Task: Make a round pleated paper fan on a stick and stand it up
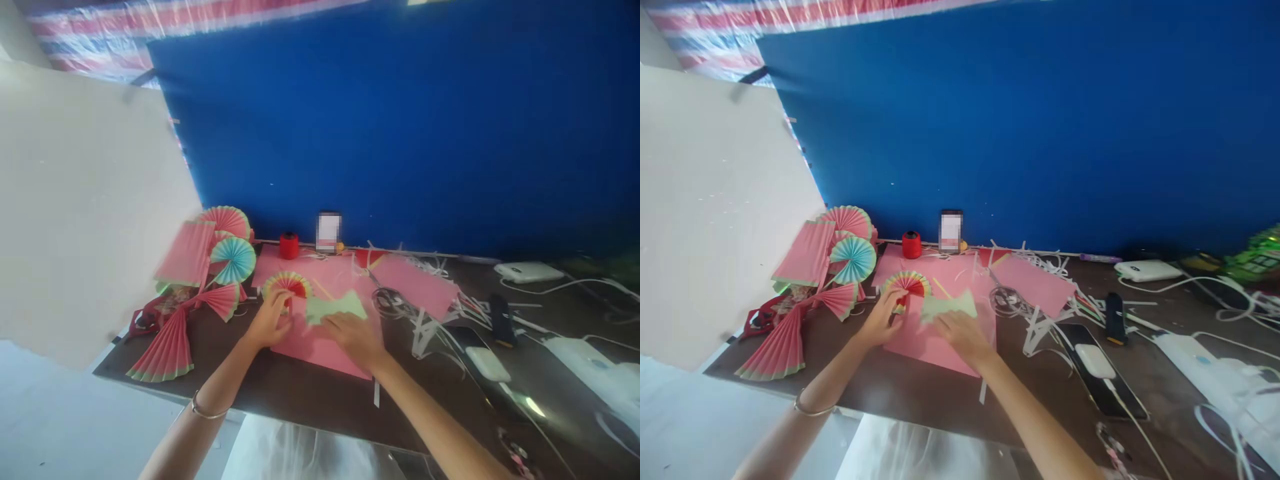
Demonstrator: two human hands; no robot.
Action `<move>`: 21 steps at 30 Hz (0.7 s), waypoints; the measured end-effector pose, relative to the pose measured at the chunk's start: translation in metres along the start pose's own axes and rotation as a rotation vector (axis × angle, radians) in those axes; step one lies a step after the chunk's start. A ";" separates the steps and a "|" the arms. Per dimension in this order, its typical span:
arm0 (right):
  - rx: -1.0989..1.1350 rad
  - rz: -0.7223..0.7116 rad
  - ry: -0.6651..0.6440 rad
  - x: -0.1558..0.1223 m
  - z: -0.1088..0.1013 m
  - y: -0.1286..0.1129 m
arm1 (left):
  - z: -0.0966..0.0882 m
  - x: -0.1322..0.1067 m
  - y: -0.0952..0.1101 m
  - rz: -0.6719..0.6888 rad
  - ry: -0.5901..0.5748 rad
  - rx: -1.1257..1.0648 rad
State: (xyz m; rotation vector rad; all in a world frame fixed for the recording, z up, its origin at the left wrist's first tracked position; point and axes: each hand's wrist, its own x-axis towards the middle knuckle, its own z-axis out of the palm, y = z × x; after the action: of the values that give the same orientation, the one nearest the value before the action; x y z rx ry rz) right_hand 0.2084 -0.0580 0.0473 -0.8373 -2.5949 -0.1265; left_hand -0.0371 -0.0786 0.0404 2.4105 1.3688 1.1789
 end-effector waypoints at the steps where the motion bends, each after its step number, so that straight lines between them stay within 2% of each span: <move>1: -0.020 0.009 -0.029 -0.004 0.005 -0.005 | 0.001 -0.001 0.003 0.047 -0.061 0.002; 4: 0.027 0.025 -0.040 -0.004 0.013 -0.014 | 0.009 -0.001 0.008 0.148 -0.218 0.040; 7: 0.166 0.001 -0.049 -0.002 0.014 -0.016 | 0.019 0.002 0.006 0.169 -0.322 0.079; 10: 0.246 0.079 0.003 -0.004 0.013 -0.009 | 0.021 0.003 0.003 0.154 -0.364 0.101; 14: 0.193 0.357 0.152 -0.010 0.016 0.017 | 0.019 0.002 0.002 0.114 -0.340 0.121; 16: 0.225 0.367 0.129 -0.013 0.017 0.027 | 0.019 0.001 0.002 0.105 -0.329 0.093; 18: 0.296 0.319 0.137 -0.014 0.018 0.032 | 0.020 0.001 0.000 0.081 -0.286 0.026; 19: 0.345 0.316 0.161 -0.015 0.019 0.032 | 0.021 0.002 -0.001 0.053 -0.241 -0.024; 21: 0.440 0.405 0.256 -0.014 0.019 0.029 | 0.022 0.004 -0.003 -0.034 -0.126 -0.149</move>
State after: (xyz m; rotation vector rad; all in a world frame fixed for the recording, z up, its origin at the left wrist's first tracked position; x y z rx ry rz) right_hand 0.2287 -0.0378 0.0236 -1.0697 -2.0536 0.4100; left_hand -0.0227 -0.0682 0.0260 2.3060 1.2343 1.0609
